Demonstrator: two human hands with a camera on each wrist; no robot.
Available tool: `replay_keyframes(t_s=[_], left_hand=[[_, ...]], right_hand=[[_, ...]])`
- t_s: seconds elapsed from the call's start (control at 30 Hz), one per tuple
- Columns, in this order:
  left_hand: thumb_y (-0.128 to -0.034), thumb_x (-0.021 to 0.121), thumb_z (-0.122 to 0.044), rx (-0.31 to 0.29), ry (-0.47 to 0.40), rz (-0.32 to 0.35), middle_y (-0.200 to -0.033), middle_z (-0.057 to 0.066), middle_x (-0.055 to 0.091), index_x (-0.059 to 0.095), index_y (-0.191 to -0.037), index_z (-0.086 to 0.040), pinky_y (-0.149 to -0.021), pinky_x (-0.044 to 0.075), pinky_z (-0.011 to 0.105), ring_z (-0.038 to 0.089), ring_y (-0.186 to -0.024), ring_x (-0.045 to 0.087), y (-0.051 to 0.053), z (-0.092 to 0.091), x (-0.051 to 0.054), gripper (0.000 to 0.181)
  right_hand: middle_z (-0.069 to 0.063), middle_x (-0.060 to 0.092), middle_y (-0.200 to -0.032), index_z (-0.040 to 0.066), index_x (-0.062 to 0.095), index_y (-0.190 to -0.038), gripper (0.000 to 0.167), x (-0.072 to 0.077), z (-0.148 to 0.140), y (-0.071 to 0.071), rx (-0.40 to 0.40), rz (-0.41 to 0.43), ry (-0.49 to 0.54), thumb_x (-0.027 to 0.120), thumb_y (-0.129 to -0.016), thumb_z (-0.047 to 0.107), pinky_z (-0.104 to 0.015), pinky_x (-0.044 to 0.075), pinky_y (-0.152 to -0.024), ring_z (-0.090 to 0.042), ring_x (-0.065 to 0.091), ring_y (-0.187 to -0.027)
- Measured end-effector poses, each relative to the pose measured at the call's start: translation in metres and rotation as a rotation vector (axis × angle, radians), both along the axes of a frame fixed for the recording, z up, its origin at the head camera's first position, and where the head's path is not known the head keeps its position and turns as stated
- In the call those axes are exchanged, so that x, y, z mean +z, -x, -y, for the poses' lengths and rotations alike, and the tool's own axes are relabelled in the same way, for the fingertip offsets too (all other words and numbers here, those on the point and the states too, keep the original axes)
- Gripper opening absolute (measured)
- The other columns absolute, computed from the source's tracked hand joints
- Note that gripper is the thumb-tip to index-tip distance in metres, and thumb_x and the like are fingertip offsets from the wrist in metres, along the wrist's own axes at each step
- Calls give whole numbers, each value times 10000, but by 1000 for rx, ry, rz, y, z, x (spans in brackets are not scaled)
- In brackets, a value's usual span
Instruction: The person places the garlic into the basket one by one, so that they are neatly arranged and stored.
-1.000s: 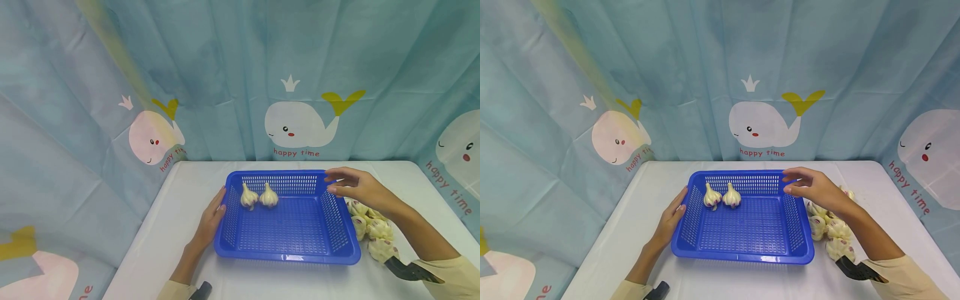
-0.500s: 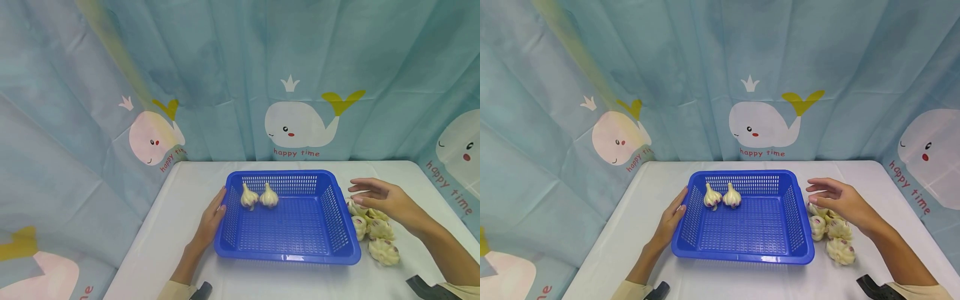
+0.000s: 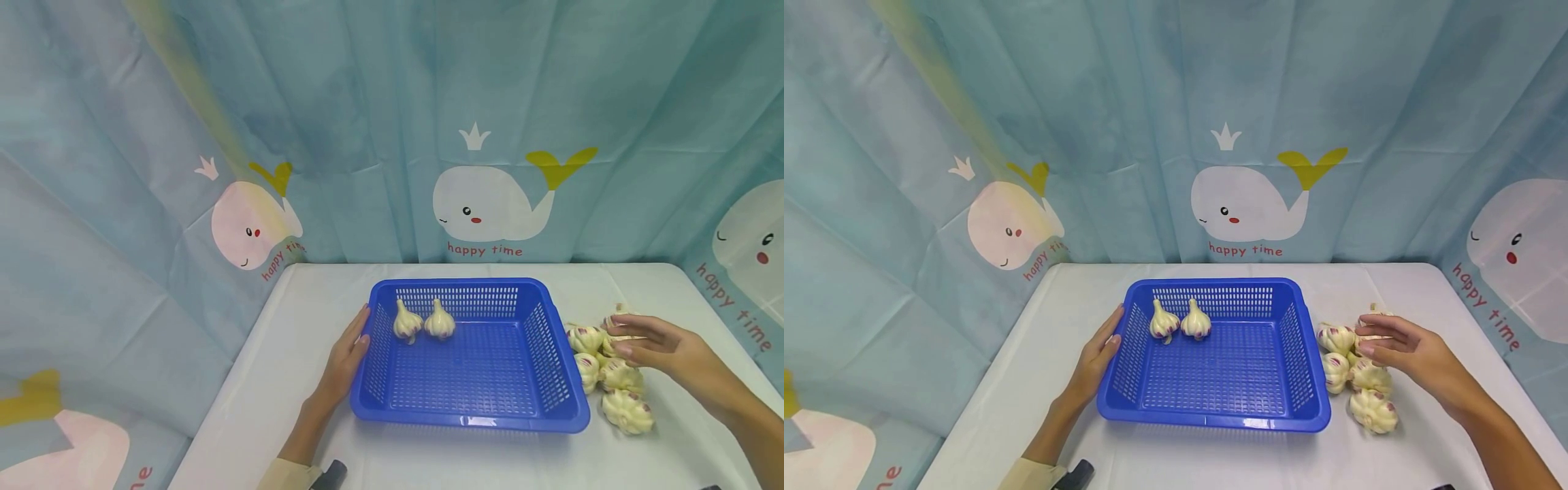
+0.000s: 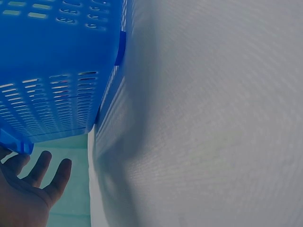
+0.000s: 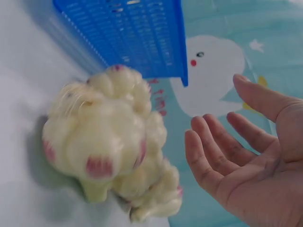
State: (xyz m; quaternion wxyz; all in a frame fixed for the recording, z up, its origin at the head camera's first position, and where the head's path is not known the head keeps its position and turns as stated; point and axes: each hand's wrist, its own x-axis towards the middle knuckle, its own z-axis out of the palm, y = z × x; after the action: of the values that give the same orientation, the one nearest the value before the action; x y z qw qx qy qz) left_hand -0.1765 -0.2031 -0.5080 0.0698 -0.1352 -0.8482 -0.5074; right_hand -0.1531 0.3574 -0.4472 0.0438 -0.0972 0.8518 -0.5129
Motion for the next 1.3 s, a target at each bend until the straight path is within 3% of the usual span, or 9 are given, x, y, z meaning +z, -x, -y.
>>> replay_keyframes(t_s=[0.1,0.33,0.6,0.73,0.9,1.03,1.13,1.3], left_hand=[[-1147,405,-306,-2,0,-12,-1753,-16,279,314,-1684,-170,-1321,181,353,206,-1630,230,0,0,-1,561],[-1150,397,-295,-4,-3,-31,-1751,33,286,309,-1684,-150,-1313,200,517,270,-1626,242,1,-1,-1,559],[-1147,404,-302,4,1,-16,-1749,-22,290,320,-1682,-164,-1320,184,352,218,-1627,241,0,-1,0,558],[-1145,407,-301,0,-1,-21,-1748,-12,292,320,-1681,-161,-1317,185,330,230,-1626,244,0,-1,0,561],[-1143,406,-315,3,2,-9,-1751,-40,281,313,-1685,-174,-1321,197,397,199,-1628,235,0,-1,0,567],[-1143,402,-320,4,6,-4,-1752,-48,275,310,-1686,-176,-1322,190,423,189,-1631,224,0,0,0,569],[-1144,398,-319,2,5,-2,-1752,-48,273,307,-1687,-178,-1322,179,372,189,-1632,219,0,0,0,568],[-1147,401,-312,-2,2,-7,-1753,-39,274,313,-1684,-165,-1301,163,237,194,-1632,221,0,0,-1,564]], right_hand=[[269,675,-1303,93,503,-1535,503,-7,-8,-4,-21,-5,-4,653,-1054,98,-205,622,-817,90,669,-1116],[329,659,-1203,92,498,-1504,488,-25,-20,-15,-88,55,-37,674,-1052,149,-205,620,-773,99,679,-1027],[319,677,-1209,270,571,-1436,441,-41,-34,-24,-82,63,22,648,-1051,70,-159,602,-777,88,689,-1033],[365,643,-1178,162,561,-1469,434,-45,-36,-25,-120,112,-23,673,-1051,145,-150,582,-762,126,658,-1016],[426,568,-1133,33,479,-1528,578,-49,-37,-24,-152,181,-99,684,-1054,292,-154,564,-748,192,584,-988],[413,586,-1134,43,519,-1492,514,-54,-37,-25,-144,178,-70,685,-1054,256,-187,602,-776,164,610,-989],[403,600,-1123,109,569,-1444,428,-59,-37,-24,-146,188,-26,689,-1049,224,-219,627,-786,132,640,-982],[396,597,-1110,105,567,-1435,421,-64,-37,-21,-146,200,10,694,-1045,203,-260,649,-791,98,663,-976]])
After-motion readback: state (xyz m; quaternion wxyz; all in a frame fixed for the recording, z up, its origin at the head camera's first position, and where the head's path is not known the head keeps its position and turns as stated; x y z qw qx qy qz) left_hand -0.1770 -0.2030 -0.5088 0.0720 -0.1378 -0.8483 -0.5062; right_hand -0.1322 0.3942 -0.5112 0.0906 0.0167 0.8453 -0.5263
